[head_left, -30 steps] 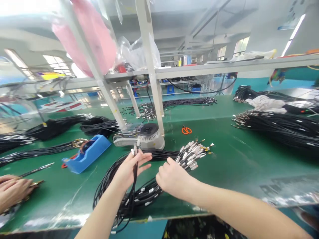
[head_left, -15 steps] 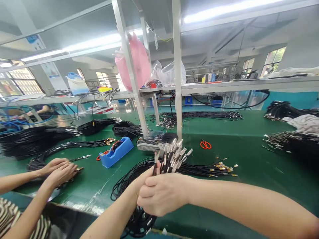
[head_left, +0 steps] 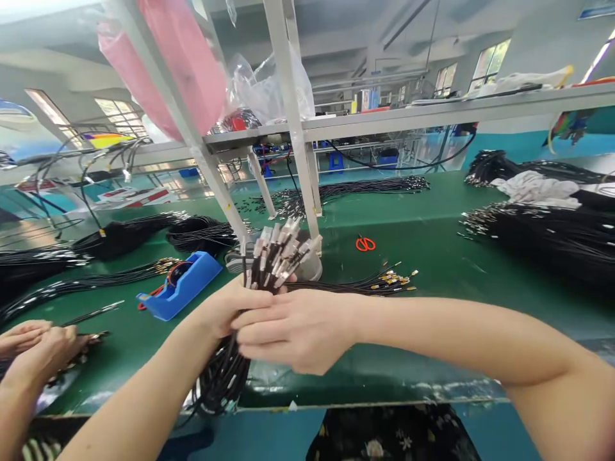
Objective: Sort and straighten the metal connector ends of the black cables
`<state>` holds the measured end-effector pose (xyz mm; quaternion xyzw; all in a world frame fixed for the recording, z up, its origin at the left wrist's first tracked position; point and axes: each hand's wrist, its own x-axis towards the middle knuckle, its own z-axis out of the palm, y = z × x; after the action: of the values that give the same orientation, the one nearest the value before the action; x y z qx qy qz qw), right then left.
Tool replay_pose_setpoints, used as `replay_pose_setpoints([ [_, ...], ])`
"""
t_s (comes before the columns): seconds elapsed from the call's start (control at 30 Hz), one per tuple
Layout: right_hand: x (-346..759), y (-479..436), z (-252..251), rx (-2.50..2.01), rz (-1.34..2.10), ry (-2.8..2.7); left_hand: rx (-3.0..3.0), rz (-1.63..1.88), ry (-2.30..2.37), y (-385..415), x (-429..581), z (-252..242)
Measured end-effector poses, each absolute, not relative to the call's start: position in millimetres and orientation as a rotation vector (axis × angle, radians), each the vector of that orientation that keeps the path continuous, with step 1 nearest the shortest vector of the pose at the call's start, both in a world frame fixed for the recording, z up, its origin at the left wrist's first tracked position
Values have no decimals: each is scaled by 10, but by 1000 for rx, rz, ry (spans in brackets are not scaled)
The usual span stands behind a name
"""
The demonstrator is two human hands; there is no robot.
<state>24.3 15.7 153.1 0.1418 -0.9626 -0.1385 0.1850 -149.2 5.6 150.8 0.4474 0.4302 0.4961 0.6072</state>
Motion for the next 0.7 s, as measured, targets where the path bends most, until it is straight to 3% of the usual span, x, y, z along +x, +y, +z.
replay_pose_setpoints([
  [0.1, 720, 266, 1017, -238, -154, -2728, 1187, 873, 901, 20, -1460, 1510],
  [0.2, 1133, 350, 381, -908, -27, -2891, 1274, 833, 939, -26, -1396, 1452],
  [0.3, 1306, 305, 64, -1090, -61, -2958, 1379, 796, 1041, -39, -1261, 1367],
  [0.57, 963, 96, 850, -673, 83, -2583, 1436, 647, 1176, -60, -918, 1051],
  [0.7, 817, 365, 980, -674, 422, -2367, 1408, 648, 1103, 8, -940, 1104],
])
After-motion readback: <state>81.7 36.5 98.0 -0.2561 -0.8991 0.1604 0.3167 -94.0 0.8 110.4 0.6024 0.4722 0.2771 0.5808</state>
